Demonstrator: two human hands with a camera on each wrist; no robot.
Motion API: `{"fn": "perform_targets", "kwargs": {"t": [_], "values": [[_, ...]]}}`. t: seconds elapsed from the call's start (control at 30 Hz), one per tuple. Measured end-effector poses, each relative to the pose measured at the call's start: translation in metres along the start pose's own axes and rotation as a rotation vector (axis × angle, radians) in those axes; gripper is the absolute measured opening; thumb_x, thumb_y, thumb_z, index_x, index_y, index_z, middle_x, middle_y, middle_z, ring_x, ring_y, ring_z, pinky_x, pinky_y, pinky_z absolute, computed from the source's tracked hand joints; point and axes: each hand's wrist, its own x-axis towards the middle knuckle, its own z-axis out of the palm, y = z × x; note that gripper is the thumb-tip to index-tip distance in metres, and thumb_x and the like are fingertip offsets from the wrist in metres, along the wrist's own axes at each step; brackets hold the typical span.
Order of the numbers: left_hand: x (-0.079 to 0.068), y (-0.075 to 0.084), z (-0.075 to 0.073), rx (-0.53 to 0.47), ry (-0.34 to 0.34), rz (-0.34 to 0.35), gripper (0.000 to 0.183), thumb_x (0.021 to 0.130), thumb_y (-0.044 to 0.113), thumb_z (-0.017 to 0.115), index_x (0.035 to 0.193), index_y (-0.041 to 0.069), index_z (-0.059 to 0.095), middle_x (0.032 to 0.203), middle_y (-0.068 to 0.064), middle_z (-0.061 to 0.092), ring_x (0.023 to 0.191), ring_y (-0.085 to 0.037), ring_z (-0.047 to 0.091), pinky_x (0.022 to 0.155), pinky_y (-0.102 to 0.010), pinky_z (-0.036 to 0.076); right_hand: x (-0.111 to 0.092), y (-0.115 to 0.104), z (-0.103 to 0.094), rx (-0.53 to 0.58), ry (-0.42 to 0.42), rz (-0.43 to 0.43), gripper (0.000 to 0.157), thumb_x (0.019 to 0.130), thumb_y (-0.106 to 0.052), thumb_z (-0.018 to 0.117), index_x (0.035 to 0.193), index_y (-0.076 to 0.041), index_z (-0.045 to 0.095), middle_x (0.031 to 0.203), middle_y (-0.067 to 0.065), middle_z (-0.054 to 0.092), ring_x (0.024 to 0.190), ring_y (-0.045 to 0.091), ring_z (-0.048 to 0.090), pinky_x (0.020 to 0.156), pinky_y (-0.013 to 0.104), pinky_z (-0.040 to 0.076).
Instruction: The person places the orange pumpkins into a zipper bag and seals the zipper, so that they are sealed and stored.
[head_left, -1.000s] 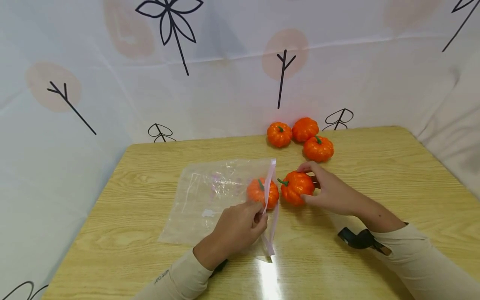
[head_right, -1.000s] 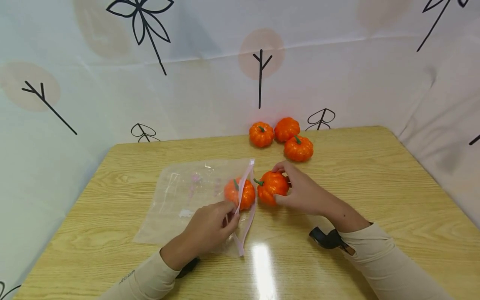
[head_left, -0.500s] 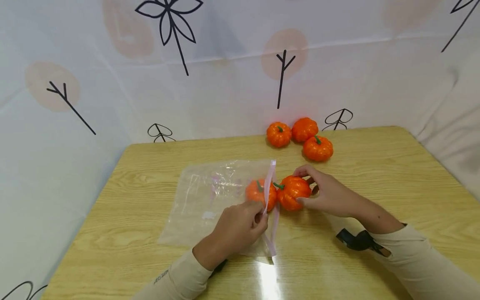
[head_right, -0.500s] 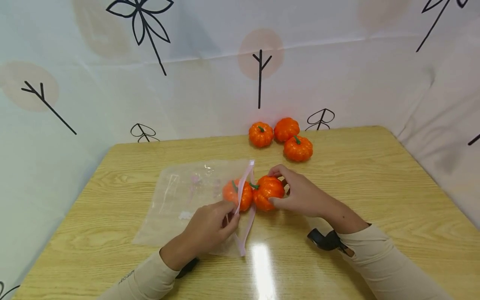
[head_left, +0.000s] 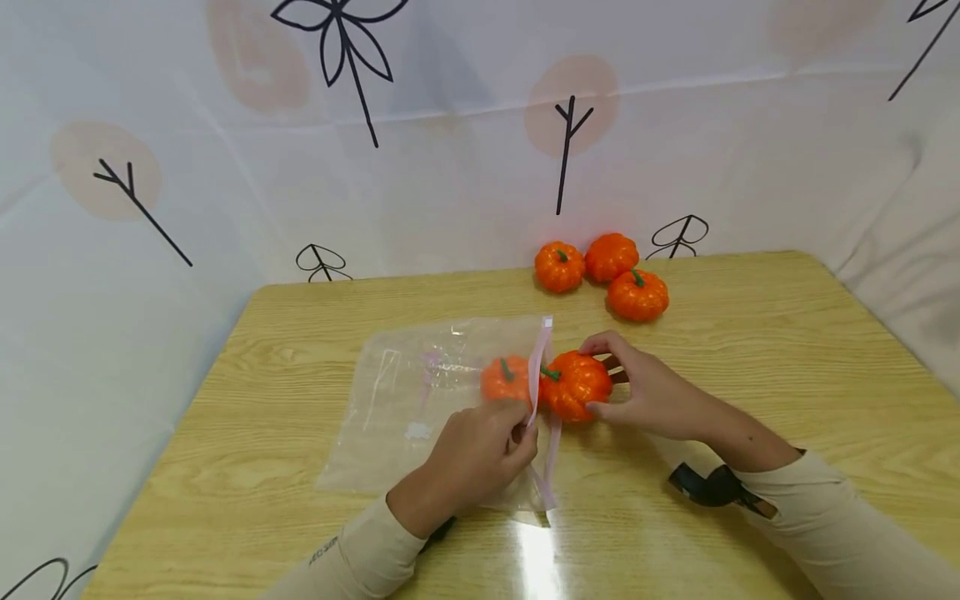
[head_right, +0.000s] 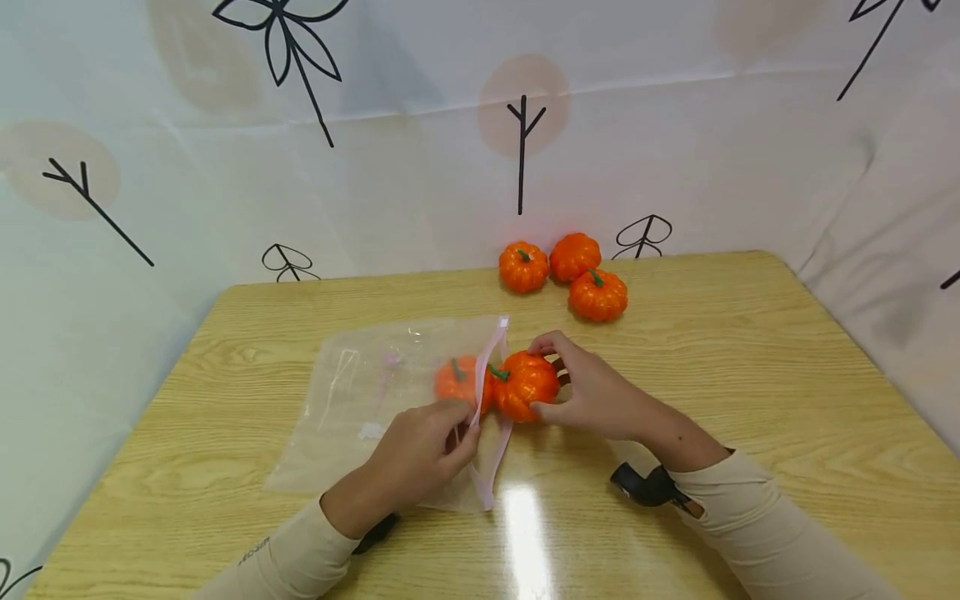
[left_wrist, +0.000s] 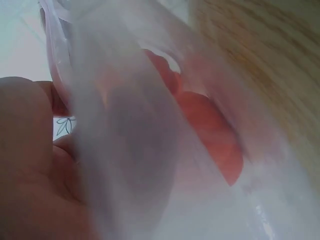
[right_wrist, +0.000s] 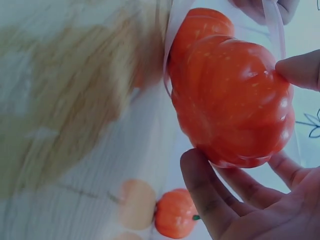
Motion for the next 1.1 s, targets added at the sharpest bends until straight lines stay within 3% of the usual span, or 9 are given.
{"fn": "perform_targets", "kwargs": {"t": [0.43,0.7,1.1], "values": [[0.0,0.002,0.0,0.033,0.044,0.058,0.017,0.091,0.021,0.059,0.075,0.019,0.052,0.067,0.009,0.048,0.057,0.0,0.039,0.051,-0.012,0.026,-0.001,-0.002,0.013,0.082,-0.031,-0.056,0.06,0.082,-0.015,0.079,0.131,-0.011,0.044,0.135,0.01,0.057,0.12,0.032,0.06,0.099,0.049,0.05],[-0.001,0.003,0.0,0.048,0.089,0.119,0.014,0.089,0.021,0.062,0.077,0.019,0.055,0.07,0.011,0.05,0.058,0.0,0.041,0.052,-0.011,0.026,0.0,0.0,0.02,0.096,0.01,-0.101,0.065,0.079,-0.007,0.081,0.131,-0.009,0.044,0.135,0.011,0.056,0.12,0.033,0.062,0.1,0.05,0.049],[0.0,0.004,0.002,0.031,0.091,0.187,0.015,0.089,0.02,0.061,0.075,0.018,0.054,0.072,0.009,0.055,0.059,0.0,0.041,0.054,-0.009,0.026,-0.001,-0.005,0.025,0.121,0.045,-0.122,0.063,0.079,-0.004,0.082,0.128,-0.009,0.044,0.141,0.015,0.053,0.122,0.036,0.061,0.101,0.048,0.049]]}}
